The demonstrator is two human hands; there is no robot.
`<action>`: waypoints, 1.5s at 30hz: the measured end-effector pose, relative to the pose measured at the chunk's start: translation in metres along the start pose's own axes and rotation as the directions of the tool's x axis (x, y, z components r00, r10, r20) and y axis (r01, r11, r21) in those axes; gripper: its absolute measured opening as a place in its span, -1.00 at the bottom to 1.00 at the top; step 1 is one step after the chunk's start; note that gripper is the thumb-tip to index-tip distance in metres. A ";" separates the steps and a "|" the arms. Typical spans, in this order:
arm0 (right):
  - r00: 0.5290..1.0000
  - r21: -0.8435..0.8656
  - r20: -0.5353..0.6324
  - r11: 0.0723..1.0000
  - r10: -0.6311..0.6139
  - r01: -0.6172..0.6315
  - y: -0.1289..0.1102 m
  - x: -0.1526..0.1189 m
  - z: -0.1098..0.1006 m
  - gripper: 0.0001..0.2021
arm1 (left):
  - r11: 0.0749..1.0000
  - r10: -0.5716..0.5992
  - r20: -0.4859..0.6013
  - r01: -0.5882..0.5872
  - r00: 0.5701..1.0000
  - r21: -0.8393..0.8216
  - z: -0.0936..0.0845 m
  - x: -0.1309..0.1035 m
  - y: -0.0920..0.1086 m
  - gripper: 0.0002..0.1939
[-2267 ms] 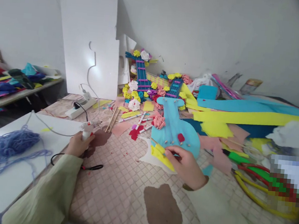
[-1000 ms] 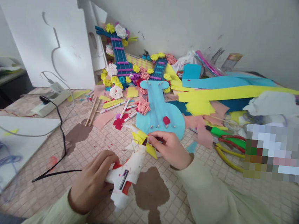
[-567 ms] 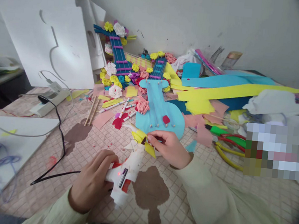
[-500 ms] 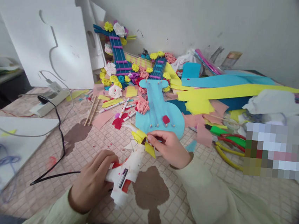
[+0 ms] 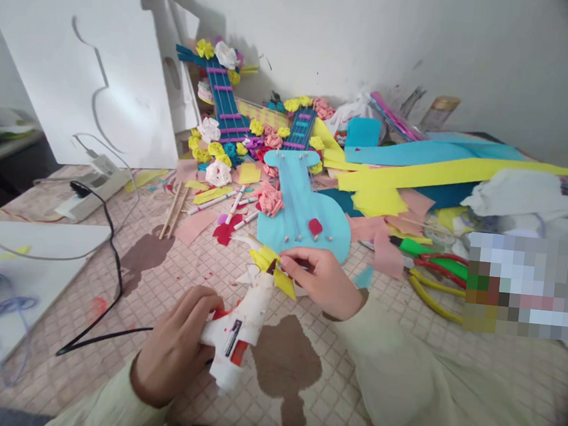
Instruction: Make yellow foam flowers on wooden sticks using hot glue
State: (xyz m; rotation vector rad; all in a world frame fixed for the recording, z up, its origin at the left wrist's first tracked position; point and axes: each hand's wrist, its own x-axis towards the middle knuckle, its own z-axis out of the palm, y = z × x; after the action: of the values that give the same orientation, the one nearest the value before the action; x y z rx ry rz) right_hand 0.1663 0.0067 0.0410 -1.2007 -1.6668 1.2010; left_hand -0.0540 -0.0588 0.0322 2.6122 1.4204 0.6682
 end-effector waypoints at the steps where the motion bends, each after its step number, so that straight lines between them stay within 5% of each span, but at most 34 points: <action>1: 1.000 -0.001 0.001 1.000 0.000 0.000 0.000 0.000 0.000 -0.79 | 1.000 -0.002 0.000 0.002 1.000 -0.002 0.000 0.000 0.000 -0.62; 45: 1.000 -0.027 -0.006 1.000 0.012 -0.013 0.001 0.001 -0.001 -0.80 | 0.999 -0.045 -0.078 0.046 0.996 0.003 0.001 -0.001 0.001 -0.81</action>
State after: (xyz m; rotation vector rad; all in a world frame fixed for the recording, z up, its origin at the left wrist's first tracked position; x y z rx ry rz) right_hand 0.1670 0.0082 0.0405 -1.2316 -1.6781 1.1851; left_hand -0.0536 -0.0600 0.0311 2.5756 1.4995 0.7691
